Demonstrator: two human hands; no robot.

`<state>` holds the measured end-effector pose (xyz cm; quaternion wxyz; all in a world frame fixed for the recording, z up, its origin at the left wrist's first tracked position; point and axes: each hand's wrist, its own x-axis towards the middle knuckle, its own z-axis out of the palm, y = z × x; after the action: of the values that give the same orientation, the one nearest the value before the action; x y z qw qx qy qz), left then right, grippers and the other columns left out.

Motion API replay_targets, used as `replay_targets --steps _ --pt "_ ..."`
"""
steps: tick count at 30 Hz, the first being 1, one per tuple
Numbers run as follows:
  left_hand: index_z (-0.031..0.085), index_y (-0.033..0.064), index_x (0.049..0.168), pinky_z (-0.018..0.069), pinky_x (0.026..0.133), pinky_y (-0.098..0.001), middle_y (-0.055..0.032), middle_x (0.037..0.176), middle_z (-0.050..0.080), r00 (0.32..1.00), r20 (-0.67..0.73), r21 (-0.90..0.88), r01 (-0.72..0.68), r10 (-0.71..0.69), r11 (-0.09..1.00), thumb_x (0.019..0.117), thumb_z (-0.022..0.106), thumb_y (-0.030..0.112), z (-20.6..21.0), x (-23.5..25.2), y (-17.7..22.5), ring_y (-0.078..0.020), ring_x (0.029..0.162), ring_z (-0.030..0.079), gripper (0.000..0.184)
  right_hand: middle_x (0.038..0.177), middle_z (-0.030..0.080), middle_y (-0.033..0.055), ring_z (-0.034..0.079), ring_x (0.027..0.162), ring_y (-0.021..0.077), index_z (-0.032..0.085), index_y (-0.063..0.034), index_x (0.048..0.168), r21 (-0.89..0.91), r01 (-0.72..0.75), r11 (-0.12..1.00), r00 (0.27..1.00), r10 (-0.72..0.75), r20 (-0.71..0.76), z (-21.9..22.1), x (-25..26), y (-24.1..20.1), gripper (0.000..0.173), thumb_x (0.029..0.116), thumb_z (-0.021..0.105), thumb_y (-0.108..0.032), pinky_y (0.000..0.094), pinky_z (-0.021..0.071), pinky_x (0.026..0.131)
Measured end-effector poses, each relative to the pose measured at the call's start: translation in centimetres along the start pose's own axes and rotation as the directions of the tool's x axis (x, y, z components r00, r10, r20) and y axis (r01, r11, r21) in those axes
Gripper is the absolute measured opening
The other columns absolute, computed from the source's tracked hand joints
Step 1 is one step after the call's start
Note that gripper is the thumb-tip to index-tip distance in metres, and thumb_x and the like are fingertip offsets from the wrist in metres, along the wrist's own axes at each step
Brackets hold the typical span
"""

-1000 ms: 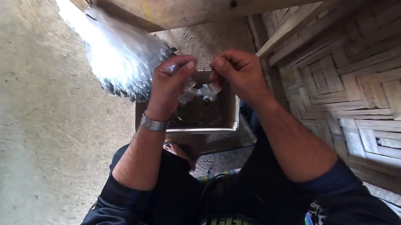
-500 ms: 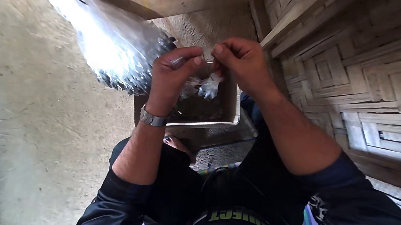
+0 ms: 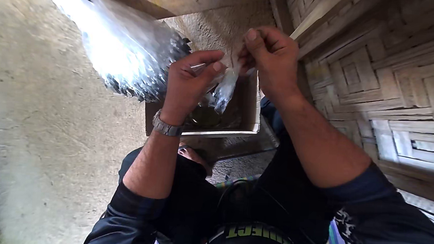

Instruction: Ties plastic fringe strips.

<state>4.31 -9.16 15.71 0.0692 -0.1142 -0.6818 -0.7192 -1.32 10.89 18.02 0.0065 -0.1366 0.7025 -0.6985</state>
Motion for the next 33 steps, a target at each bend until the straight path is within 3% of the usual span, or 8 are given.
replay_targets --steps 2,4,8,11,18,22,27,33 --pt "0.069 -0.0001 0.124 0.0546 0.062 -0.0239 -0.0068 0.103 0.075 0.996 -0.029 -0.023 0.083 -0.084 0.996 0.1028 0.062 0.011 -0.1 0.0 -0.2 -0.0093 0.074 0.066 0.025 0.086 0.072 0.0078 0.072 0.073 0.0196 0.065 0.0029 0.105 0.035 0.076 0.996 0.995 -0.074 -0.065 -0.3 0.2 0.2 0.020 0.1075 0.054 -0.014 0.0363 0.0649 0.064" --pt "0.068 0.0023 0.124 0.0504 0.056 -0.0207 -0.0040 0.102 0.073 0.983 -0.051 -0.088 0.171 -0.176 0.981 0.1053 0.057 0.014 -0.3 0.1 -0.2 -0.0060 0.067 0.060 0.025 0.088 0.070 0.0089 0.072 0.075 0.0209 0.063 0.0040 0.109 0.065 0.144 0.987 0.985 -0.137 -0.100 -0.7 0.4 0.1 0.021 0.1088 0.051 -0.013 0.0384 0.0653 0.066" --pt "0.067 0.0042 0.124 0.0576 0.077 -0.0247 -0.0029 0.110 0.071 0.954 -0.067 -0.249 0.268 -0.293 0.931 0.1065 0.054 0.011 -0.5 0.3 -0.2 -0.0088 0.086 0.066 0.023 0.090 0.071 0.0102 0.072 0.077 0.0213 0.061 0.0045 0.112 0.104 0.251 0.962 0.965 -0.240 -0.107 -1.0 0.4 0.1 0.021 0.1095 0.048 -0.012 0.0393 0.0652 0.068" --pt "0.064 0.0022 0.128 0.0581 0.085 -0.0286 -0.0053 0.110 0.070 0.941 -0.033 -0.303 0.312 -0.337 0.900 0.1049 0.053 0.005 -0.7 0.2 -0.4 -0.0121 0.092 0.067 0.026 0.091 0.070 0.0098 0.072 0.078 0.0216 0.060 0.0036 0.112 0.128 0.273 0.953 0.960 -0.261 -0.103 -1.0 0.3 0.2 0.021 0.1103 0.045 -0.011 0.0404 0.0652 0.069" --pt "0.063 0.0006 0.131 0.0573 0.087 -0.0290 -0.0080 0.118 0.069 0.923 -0.007 -0.311 0.364 -0.385 0.878 0.1021 0.053 -0.001 -0.8 0.3 -0.7 -0.0138 0.099 0.067 0.030 0.092 0.069 0.0091 0.072 0.080 0.0216 0.058 0.0010 0.112 0.210 0.254 0.944 0.960 -0.219 -0.176 -1.4 0.4 -0.2 0.022 0.1116 0.042 -0.013 0.0405 0.0649 0.072" --pt "0.064 0.0023 0.130 0.0565 0.083 -0.0274 -0.0069 0.118 0.069 0.895 -0.089 -0.310 0.392 -0.437 0.866 0.1019 0.052 -0.002 -0.9 0.4 -0.9 -0.0123 0.096 0.066 0.031 0.092 0.069 0.0079 0.072 0.080 0.0193 0.058 -0.0008 0.111 0.253 0.258 0.932 0.960 -0.217 -0.178 -1.6 0.4 -0.3 0.023 0.1124 0.039 -0.014 0.0376 0.0641 0.071" --pt "0.062 -0.0007 0.131 0.0565 0.091 -0.0297 -0.0096 0.121 0.069 0.883 -0.148 -0.333 0.380 -0.446 0.863 0.0996 0.054 -0.006 -1.3 0.5 -1.5 -0.0153 0.104 0.068 0.033 0.092 0.069 0.0043 0.071 0.082 0.0159 0.057 -0.0057 0.110 0.305 0.215 0.928 0.966 -0.155 -0.209 -2.1 0.7 -0.6 0.024 0.1129 0.035 -0.015 0.0351 0.0629 0.075" --pt "0.064 -0.0010 0.127 0.0572 0.091 -0.0306 -0.0086 0.114 0.070 0.899 -0.152 -0.311 0.350 -0.410 0.884 0.1022 0.053 -0.001 -1.1 0.5 -1.2 -0.0152 0.099 0.068 0.027 0.085 0.067 0.0021 0.068 0.076 0.0121 0.057 -0.0068 0.105 0.333 0.181 0.925 0.968 -0.107 -0.229 -2.5 0.9 -0.8 0.025 0.1129 0.035 -0.016 0.0287 0.0602 0.068"
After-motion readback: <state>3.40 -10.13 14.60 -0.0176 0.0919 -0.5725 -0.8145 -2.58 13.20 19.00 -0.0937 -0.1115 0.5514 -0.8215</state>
